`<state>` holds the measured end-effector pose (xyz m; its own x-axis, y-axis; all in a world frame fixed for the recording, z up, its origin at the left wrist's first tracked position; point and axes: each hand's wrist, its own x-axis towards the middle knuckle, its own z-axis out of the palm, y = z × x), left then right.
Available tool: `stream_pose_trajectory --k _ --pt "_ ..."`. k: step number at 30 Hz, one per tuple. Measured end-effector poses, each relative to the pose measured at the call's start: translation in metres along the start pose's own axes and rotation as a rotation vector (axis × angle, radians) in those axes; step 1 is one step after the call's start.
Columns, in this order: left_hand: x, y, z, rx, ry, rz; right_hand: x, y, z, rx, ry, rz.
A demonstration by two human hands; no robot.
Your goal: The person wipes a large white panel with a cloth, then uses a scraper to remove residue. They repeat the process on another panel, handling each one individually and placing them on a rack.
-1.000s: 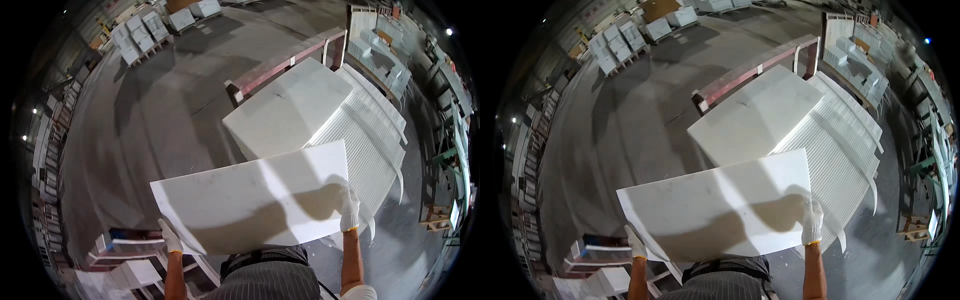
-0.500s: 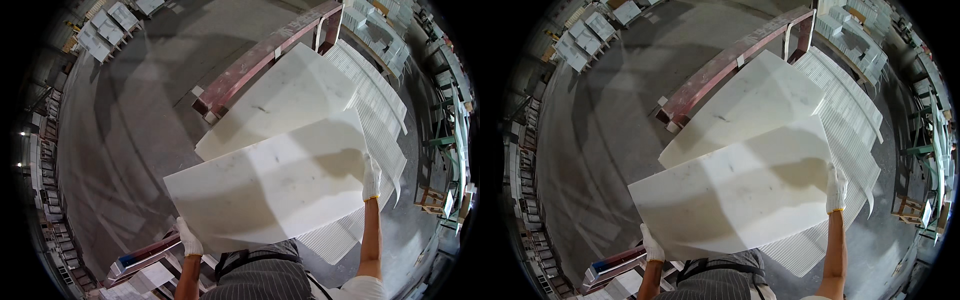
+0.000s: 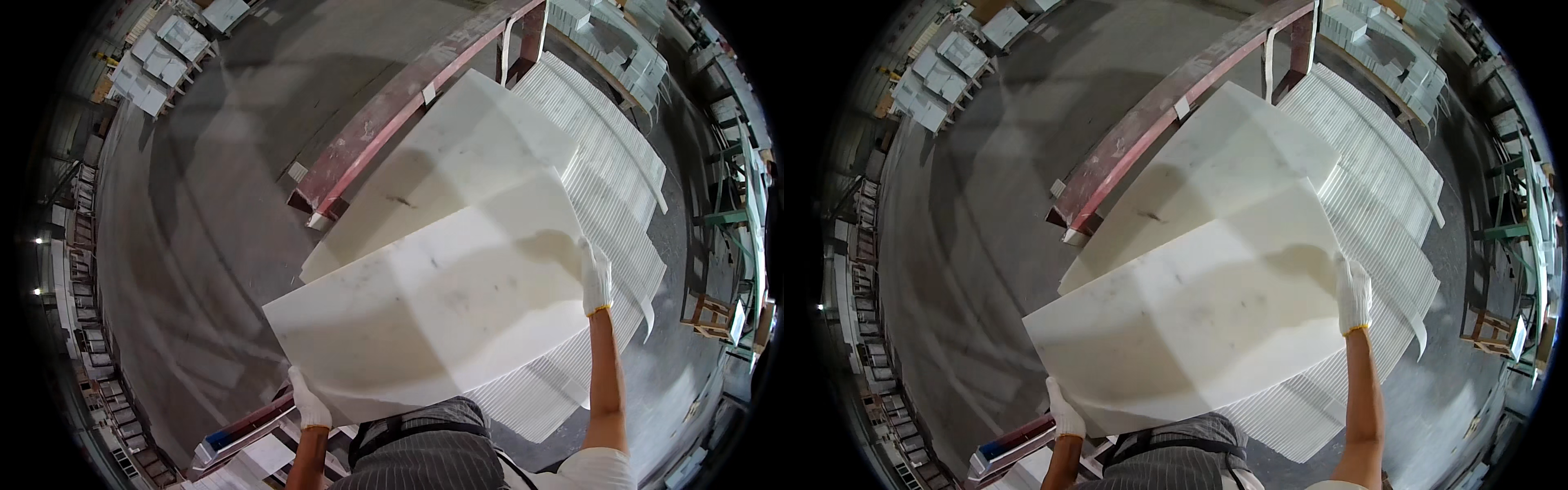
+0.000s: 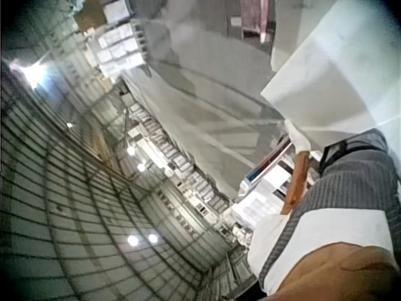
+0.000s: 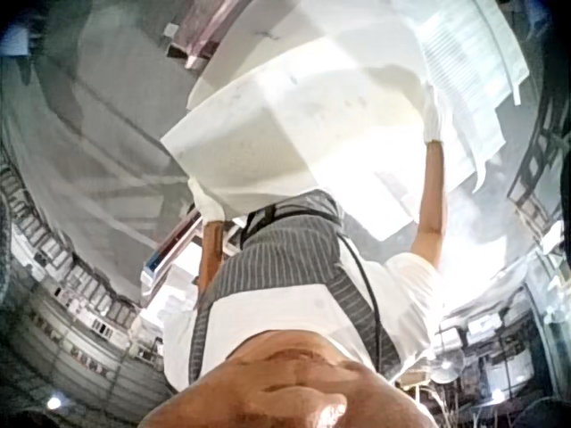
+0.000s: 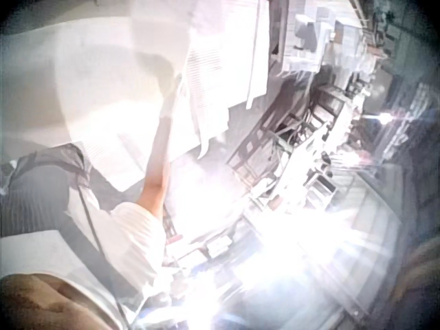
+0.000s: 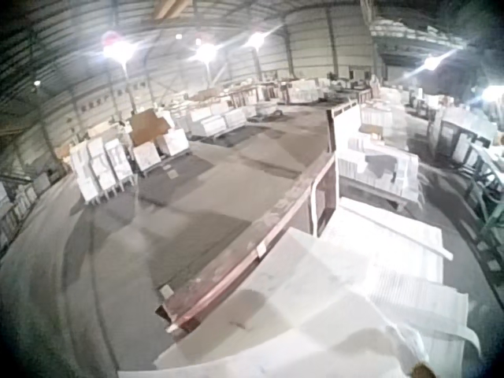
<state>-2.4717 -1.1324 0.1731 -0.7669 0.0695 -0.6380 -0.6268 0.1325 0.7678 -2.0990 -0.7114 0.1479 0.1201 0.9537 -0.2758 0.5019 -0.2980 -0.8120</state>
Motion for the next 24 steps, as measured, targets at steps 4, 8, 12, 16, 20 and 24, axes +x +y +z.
stream_pose_trajectory --k 4,8,12,16,20,24 --pt "0.014 -0.025 -0.006 -0.05 -0.024 -0.048 0.047 -0.045 0.01 -0.182 -0.043 -0.049" --pt "-0.014 -0.031 0.037 -0.016 -0.229 -0.064 0.102 -0.092 0.02 -0.304 -0.066 -0.11" --pt "-0.031 -0.034 0.062 -0.048 -0.147 -0.24 0.138 -0.134 0.042 -0.422 -0.06 -0.204" --pt "-0.04 -0.036 0.087 -0.163 -0.171 -0.259 0.164 -0.17 0.065 -0.547 -0.133 -0.171" --pt "-0.04 -0.03 0.106 -0.228 -0.186 -0.322 0.187 -0.178 0.084 -0.477 -0.162 -0.221" --pt "-0.037 -0.02 0.118 -0.21 -0.205 -0.321 0.195 -0.192 0.097 -0.462 -0.184 -0.188"
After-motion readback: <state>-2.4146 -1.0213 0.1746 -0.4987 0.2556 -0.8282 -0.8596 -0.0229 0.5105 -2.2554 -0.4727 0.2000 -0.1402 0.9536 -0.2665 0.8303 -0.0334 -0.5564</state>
